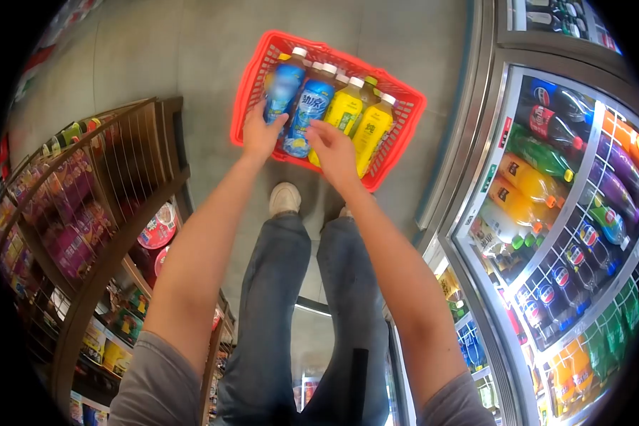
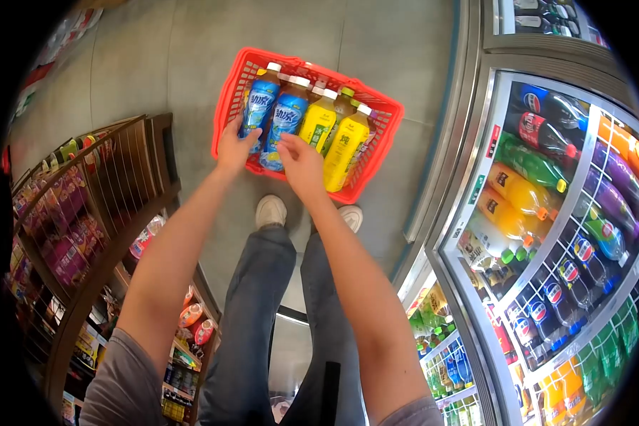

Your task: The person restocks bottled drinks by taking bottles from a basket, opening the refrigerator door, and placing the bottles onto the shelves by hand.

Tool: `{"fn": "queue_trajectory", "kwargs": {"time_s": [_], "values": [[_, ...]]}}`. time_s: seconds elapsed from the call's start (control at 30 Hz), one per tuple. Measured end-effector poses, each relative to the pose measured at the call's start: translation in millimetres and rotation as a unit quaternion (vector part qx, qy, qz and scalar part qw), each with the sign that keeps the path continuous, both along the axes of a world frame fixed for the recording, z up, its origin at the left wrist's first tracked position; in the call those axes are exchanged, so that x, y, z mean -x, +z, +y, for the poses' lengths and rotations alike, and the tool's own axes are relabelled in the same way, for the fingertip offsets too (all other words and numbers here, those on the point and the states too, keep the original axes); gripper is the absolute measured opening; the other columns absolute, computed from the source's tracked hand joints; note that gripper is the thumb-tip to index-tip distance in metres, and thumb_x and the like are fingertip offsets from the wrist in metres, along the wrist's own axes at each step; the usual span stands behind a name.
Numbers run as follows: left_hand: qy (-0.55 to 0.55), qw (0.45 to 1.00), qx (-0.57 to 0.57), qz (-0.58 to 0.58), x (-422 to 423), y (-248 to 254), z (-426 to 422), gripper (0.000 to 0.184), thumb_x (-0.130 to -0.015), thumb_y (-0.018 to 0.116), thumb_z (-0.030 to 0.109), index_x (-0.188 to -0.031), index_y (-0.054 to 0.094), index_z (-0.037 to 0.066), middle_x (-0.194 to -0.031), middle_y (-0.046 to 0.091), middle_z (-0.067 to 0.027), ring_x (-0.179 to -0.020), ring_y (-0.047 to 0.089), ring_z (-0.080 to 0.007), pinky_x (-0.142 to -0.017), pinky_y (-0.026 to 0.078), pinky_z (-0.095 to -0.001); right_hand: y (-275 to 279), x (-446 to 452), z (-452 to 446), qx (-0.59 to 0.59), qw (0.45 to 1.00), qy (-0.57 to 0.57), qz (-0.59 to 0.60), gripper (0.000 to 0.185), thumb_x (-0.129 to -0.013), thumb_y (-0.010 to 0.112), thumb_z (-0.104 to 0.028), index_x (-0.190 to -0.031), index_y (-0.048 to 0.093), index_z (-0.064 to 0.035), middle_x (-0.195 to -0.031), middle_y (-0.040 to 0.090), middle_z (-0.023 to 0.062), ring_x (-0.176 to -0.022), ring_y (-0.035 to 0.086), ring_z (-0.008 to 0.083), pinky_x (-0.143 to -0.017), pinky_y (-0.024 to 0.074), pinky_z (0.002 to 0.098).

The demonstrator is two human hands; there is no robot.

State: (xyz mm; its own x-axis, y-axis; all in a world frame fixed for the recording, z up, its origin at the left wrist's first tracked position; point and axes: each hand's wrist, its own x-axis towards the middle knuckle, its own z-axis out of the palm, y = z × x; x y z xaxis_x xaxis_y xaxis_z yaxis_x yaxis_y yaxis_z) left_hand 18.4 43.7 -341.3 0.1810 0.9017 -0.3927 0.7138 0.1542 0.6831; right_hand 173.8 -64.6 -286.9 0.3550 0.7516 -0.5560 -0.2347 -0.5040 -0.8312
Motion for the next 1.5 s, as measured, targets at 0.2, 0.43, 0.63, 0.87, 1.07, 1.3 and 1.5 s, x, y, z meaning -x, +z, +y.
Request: {"fn": "queue_trajectory", "kwargs": {"time_s": [0.2,0.43,0.63,0.87,1.07,1.3,1.5], "values": [[-0.108,0.989,0.039,0.093,1.6,-10.2,16.7,0.069,-0.073,0.080,0.028,-0.130,0.055,-0.002,-0.118,0.063,-0.0239,-0.110,0.061,-0.0355,-0.096,0.047,-0.0412,-12.8,23.8,20.9,0.004,0.998,0.005,0.059,0.042,-0.092,0.064,-0.015,-0.128,0.057,0.0047,-0.118,0.067,0.0198,-0.107,0.066,0.0224,-0.092,0.0507,0.0310],[-0.002,0.980,0.191,-0.049,7.6,15.0,19.1,0.053,-0.074,0.078,0.022,-0.119,0.062,-0.003,-0.105,0.070,-0.0180,-0.090,0.069,-0.0276,-0.082,0.053,-0.0373,-2.9,24.8,12.7,0.053,0.995,0.000,0.080,0.051,-0.092,0.066,-0.019,-0.133,0.051,0.0072,-0.125,0.062,0.0217,-0.115,0.062,0.0240,-0.096,0.0482,0.0315],[0.035,0.970,0.206,-0.123,0.7,134.4,-16.7,0.057,-0.081,0.077,0.020,-0.129,0.055,-0.004,-0.108,0.068,-0.0126,-0.093,0.065,-0.0173,-0.083,0.053,-0.0309,77.5,17.4,18.6,0.059,0.986,-0.088,0.127,0.059,-0.090,0.070,-0.024,-0.134,0.049,0.0100,-0.129,0.059,0.0228,-0.118,0.059,0.0233,-0.097,0.0474,0.0304],[-0.019,0.997,0.051,-0.050,-35.0,313.9,-72.4,0.055,-0.073,0.080,0.022,-0.120,0.060,-0.001,-0.108,0.061,-0.0192,-0.101,0.061,-0.0347,-0.088,0.049,-0.0402,256.4,-10.1,4.1,0.030,0.983,-0.091,0.156,0.051,-0.086,0.075,-0.021,-0.125,0.057,0.0062,-0.111,0.067,0.0088,-0.100,0.062,0.0133,-0.087,0.0489,0.0283],[-0.046,0.997,0.007,-0.068,-43.3,458.6,-101.6,0.059,-0.072,0.081,0.024,-0.120,0.059,-0.001,-0.111,0.060,-0.0196,-0.103,0.060,-0.0353,-0.090,0.048,-0.0418,391.6,-22.8,-29.4,0.008,0.991,-0.060,0.121,0.053,-0.085,0.075,-0.010,-0.129,0.050,0.0073,-0.112,0.066,0.0109,-0.100,0.063,0.0150,-0.088,0.0506,0.0297],[-0.040,0.913,0.317,-0.253,-26.7,561.6,-90.8,0.053,-0.095,0.065,0.028,-0.136,0.050,-0.002,-0.128,0.059,-0.0135,-0.122,0.054,-0.0188,-0.102,0.043,-0.0311,516.9,-39.9,-41.5,0.003,0.993,-0.078,0.091,0.060,-0.085,0.076,-0.013,-0.133,0.047,0.0087,-0.118,0.065,0.0145,-0.104,0.063,0.0176,-0.090,0.0509,0.0305],[-0.076,0.893,0.321,-0.306,-63.3,650.6,-75.5,0.052,-0.098,0.059,0.032,-0.138,0.048,0.001,-0.125,0.060,-0.0091,-0.111,0.057,-0.0162,-0.095,0.046,-0.0319,601.5,-84.9,-49.6,-0.072,0.989,-0.071,0.108,0.060,-0.086,0.075,-0.013,-0.135,0.046,0.0066,-0.118,0.065,0.0130,-0.105,0.063,0.0175,-0.090,0.0513,0.0305]]}}
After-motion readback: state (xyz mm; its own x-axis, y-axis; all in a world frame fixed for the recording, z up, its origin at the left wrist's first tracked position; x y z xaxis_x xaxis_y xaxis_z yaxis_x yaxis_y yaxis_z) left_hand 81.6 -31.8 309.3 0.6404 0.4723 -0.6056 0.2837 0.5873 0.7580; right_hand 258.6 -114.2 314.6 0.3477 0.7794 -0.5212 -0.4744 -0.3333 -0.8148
